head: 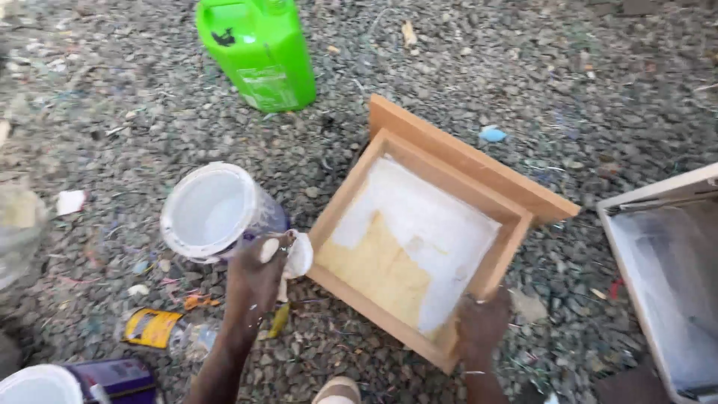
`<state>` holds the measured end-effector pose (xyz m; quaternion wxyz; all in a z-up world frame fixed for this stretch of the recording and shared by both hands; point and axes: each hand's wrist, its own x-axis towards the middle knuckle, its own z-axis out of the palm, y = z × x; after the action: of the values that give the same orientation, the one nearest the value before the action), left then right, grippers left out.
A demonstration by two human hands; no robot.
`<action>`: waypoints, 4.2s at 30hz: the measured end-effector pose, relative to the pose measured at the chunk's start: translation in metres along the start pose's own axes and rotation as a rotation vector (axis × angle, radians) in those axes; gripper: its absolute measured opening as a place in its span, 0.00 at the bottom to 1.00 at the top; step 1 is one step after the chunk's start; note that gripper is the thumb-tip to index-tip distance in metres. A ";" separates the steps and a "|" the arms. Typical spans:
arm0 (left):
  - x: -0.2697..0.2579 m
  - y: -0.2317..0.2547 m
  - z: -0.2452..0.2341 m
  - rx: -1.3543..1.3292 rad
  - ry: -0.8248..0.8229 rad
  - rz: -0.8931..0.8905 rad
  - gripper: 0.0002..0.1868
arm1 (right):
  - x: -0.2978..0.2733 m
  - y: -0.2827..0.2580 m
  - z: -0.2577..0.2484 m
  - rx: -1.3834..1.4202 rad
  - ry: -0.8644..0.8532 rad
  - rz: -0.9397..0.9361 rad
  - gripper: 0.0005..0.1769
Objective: A person applies white paint to the interior and exterior surfaces of a wooden drawer using a cloth applicator while working on the ground.
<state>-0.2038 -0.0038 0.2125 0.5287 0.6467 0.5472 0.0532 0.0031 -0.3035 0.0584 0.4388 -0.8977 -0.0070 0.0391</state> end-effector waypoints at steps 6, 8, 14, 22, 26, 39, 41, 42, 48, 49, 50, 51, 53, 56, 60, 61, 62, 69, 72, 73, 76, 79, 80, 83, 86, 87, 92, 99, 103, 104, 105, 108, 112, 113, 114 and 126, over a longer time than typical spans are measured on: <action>0.023 -0.036 -0.100 -0.078 0.220 0.098 0.29 | 0.014 0.008 -0.029 -0.394 -0.084 -0.044 0.19; 0.041 -0.034 -0.116 -0.111 0.157 0.195 0.37 | 0.010 -0.001 -0.035 -0.279 -0.127 0.033 0.21; 0.122 -0.034 -0.113 0.219 0.071 0.282 0.38 | -0.015 -0.034 -0.039 -0.002 -0.087 0.211 0.29; 0.197 -0.091 -0.093 0.586 0.152 0.417 0.24 | -0.036 -0.018 -0.049 -0.150 -0.160 0.265 0.24; 0.238 -0.111 -0.089 0.843 0.029 0.417 0.21 | -0.039 -0.021 -0.049 0.034 -0.150 0.283 0.29; 0.259 -0.133 -0.137 -0.930 -0.950 -0.190 0.29 | -0.048 -0.052 -0.050 0.110 -0.147 0.429 0.22; 0.224 -0.126 -0.125 -1.218 -1.238 0.023 0.29 | -0.056 -0.069 -0.051 0.137 -0.214 0.424 0.29; 0.187 -0.109 -0.111 -1.214 -1.241 0.019 0.29 | -0.055 -0.050 -0.032 0.138 -0.211 0.429 0.29; 0.018 -0.042 0.011 -0.862 -0.562 0.006 0.37 | -0.092 -0.070 0.000 0.472 -0.116 0.555 0.28; 0.006 -0.036 0.034 -0.733 -0.470 -0.015 0.36 | -0.099 -0.077 0.003 0.473 -0.093 0.567 0.27; -0.006 -0.029 0.056 -0.602 -0.379 -0.036 0.37 | -0.106 -0.085 0.007 0.474 -0.069 0.579 0.26; 0.000 -0.030 0.070 -0.603 -0.379 -0.032 0.37 | -0.113 -0.073 0.019 0.476 -0.068 0.575 0.26; 0.008 -0.032 0.099 -0.336 -0.058 0.035 0.26 | -0.128 -0.047 0.040 0.283 -0.040 0.670 0.24; 0.025 -0.040 0.122 -0.537 0.035 -0.019 0.25 | -0.150 -0.035 0.041 0.222 -0.027 0.623 0.17; 0.039 -0.075 0.134 -0.740 0.054 -0.052 0.21 | -0.070 -0.138 -0.015 -0.193 0.194 -0.661 0.52; 0.039 -0.088 0.135 -0.508 0.106 0.472 0.22 | -0.042 -0.153 -0.017 -0.363 0.191 -0.836 0.49; 0.039 -0.101 0.136 -0.241 0.147 0.981 0.29 | -0.013 -0.167 -0.019 -0.535 0.185 -1.010 0.47; 0.068 -0.112 0.166 -0.360 0.094 1.121 0.21 | 0.116 -0.115 -0.040 -1.136 -0.251 -0.546 0.31; 0.067 -0.079 0.163 -0.768 0.043 -0.214 0.33 | 0.087 -0.105 -0.066 -1.061 -0.285 -0.399 0.32; 0.066 -0.086 0.160 -0.823 -0.133 0.323 0.30 | 0.074 -0.096 -0.071 -1.033 -0.268 -0.314 0.31; 0.065 -0.066 0.175 -0.724 -0.147 0.434 0.20 | 0.015 -0.069 -0.086 -0.964 -0.344 -0.094 0.32; 0.083 -0.055 0.201 -0.501 -0.016 0.029 0.13 | -0.037 -0.054 -0.085 -0.854 -0.538 0.133 0.36; 0.092 -0.059 0.213 -0.417 -0.044 0.043 0.15 | -0.051 -0.049 -0.083 -0.800 -0.636 0.225 0.38; 0.066 -0.020 0.205 -0.268 -0.052 0.121 0.20 | -0.047 -0.140 -0.120 -0.641 -0.377 0.076 0.47; 0.095 -0.027 0.254 -0.124 -0.031 0.360 0.19 | -0.018 -0.187 -0.118 -0.506 -0.057 -0.316 0.40; 0.088 -0.026 0.270 -0.123 -0.039 0.353 0.19 | 0.003 -0.172 -0.105 -0.514 -0.059 -0.308 0.40; 0.086 -0.019 0.333 0.434 0.004 1.075 0.16 | 0.068 -0.130 -0.064 -0.532 -0.015 -0.534 0.26; 0.208 -0.024 0.286 0.705 0.354 1.058 0.24 | 0.082 -0.132 -0.057 -0.618 0.063 -0.440 0.23; 0.099 0.019 0.319 0.069 -0.034 0.540 0.15 | 0.088 -0.116 -0.049 -0.823 0.003 -0.510 0.27; 0.040 0.062 0.300 -0.574 -0.427 -0.079 0.20 | 0.092 -0.112 -0.048 -0.865 -0.009 -0.581 0.29; 0.037 0.061 0.312 -0.577 -0.434 -0.080 0.20 | 0.093 -0.115 -0.049 -0.873 -0.005 -0.578 0.29; 0.040 0.040 0.330 0.178 -0.353 0.677 0.12 | 0.088 -0.122 -0.050 -0.893 -0.092 -0.571 0.23; 0.124 -0.003 0.309 0.349 -0.036 0.986 0.18 | 0.087 -0.129 -0.049 -0.897 -0.122 -0.572 0.19; 0.149 -0.016 0.302 0.402 0.169 1.092 0.21 | 0.087 -0.128 -0.051 -0.827 -0.067 -0.600 0.18; 0.158 -0.008 0.283 0.407 0.175 1.085 0.21 | 0.085 -0.124 -0.050 -0.823 -0.074 -0.605 0.18; 0.184 -0.051 0.260 0.598 0.339 0.765 0.11 | 0.083 -0.129 -0.047 -0.877 -0.029 -0.587 0.14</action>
<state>0.0043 -0.0341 -0.0329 0.1673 0.9058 0.3410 0.1880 0.0918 -0.2572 0.1839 0.0145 -0.9566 -0.2798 -0.0798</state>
